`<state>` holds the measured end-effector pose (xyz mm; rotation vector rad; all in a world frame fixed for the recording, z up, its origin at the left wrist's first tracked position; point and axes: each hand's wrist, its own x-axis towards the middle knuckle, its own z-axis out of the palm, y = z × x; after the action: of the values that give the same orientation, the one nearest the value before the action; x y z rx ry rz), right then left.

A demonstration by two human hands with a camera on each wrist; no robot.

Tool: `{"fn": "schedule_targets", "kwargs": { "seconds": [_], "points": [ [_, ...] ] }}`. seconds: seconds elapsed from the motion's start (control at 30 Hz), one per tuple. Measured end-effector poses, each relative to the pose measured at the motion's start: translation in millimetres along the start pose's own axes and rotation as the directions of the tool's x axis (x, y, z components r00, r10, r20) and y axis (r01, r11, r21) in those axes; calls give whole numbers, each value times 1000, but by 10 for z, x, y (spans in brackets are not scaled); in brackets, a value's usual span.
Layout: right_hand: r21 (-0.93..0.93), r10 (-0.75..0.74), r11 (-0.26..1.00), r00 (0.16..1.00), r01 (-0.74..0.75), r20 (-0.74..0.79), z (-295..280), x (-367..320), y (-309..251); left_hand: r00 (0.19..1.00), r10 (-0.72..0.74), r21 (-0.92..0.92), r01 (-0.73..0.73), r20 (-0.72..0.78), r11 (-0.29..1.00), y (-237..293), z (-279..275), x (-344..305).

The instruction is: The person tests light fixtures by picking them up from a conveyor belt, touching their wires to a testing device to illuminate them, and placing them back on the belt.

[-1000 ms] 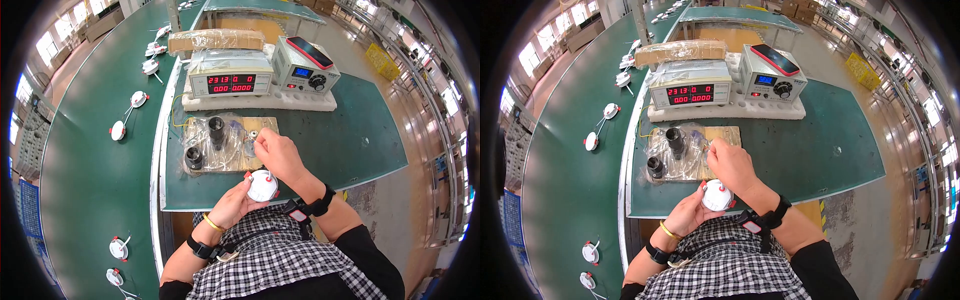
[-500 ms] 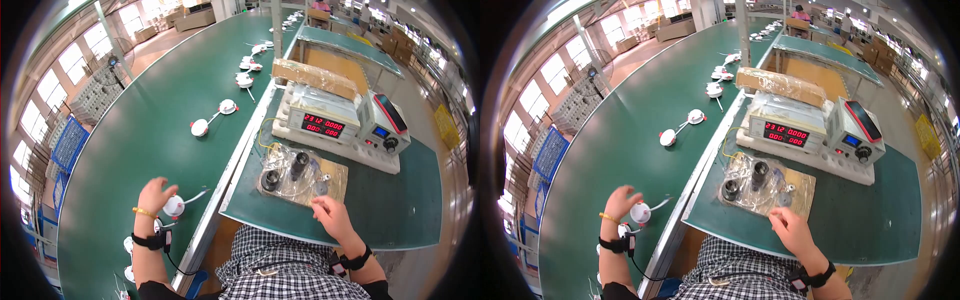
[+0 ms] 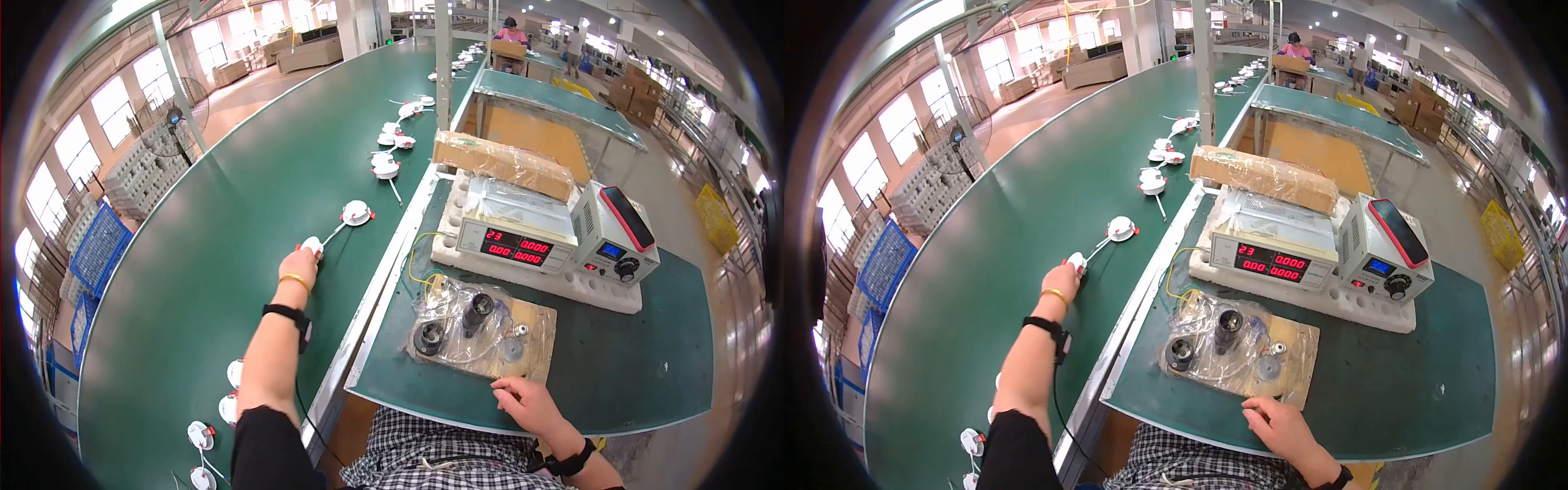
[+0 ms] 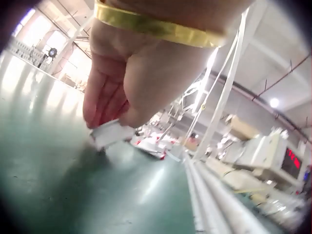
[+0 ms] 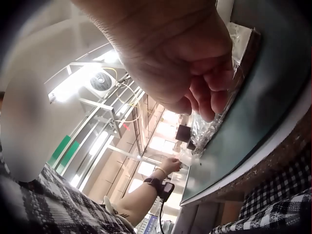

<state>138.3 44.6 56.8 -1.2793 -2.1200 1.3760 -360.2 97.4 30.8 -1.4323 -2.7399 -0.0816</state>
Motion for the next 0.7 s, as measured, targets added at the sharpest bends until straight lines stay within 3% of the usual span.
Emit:
{"fn": "schedule_targets", "kwargs": {
  "seconds": [0.03,0.07,0.13,0.17,0.2,0.27,0.37,0.53,0.6,0.63,0.67,0.7],
  "points": [
    [-3,-6,1000,999,6,35,10,13,-27,989,76,4,-76,-126,997,-57,-24,-125],
    [0,-1,1000,999,1,37,24,42,-62,990,78,5,-78,-120,997,-109,-153,-282],
    [26,-101,995,990,99,96,66,92,-130,970,192,-245,-151,150,958,-175,-518,-708],
    [33,-159,987,979,156,126,92,126,-161,948,147,-561,39,282,827,-179,-619,-952],
    [36,-147,989,981,143,130,140,160,-179,897,147,-769,262,417,583,-186,-701,-1215],
    [197,-283,947,947,252,150,233,249,-267,846,306,-888,352,438,298,-78,-883,-1693],
    [380,-252,902,965,206,75,323,336,-555,781,438,-891,433,446,134,298,-966,-2185],
    [566,-259,759,947,322,-191,219,316,-636,599,655,-855,498,460,145,980,-731,-2490],
    [506,-217,807,950,304,-224,84,198,-570,456,750,-835,499,480,231,1196,-593,-2493],
    [495,-206,813,947,306,-245,40,140,-524,452,751,-857,423,481,294,1275,-532,-2468],
    [459,-180,843,951,281,-252,23,77,-467,570,739,-906,24,359,422,1317,-431,-2412],
    [423,-157,869,953,257,-257,14,28,-421,685,689,-876,-159,235,456,1428,-527,-2403]
  ]
}}
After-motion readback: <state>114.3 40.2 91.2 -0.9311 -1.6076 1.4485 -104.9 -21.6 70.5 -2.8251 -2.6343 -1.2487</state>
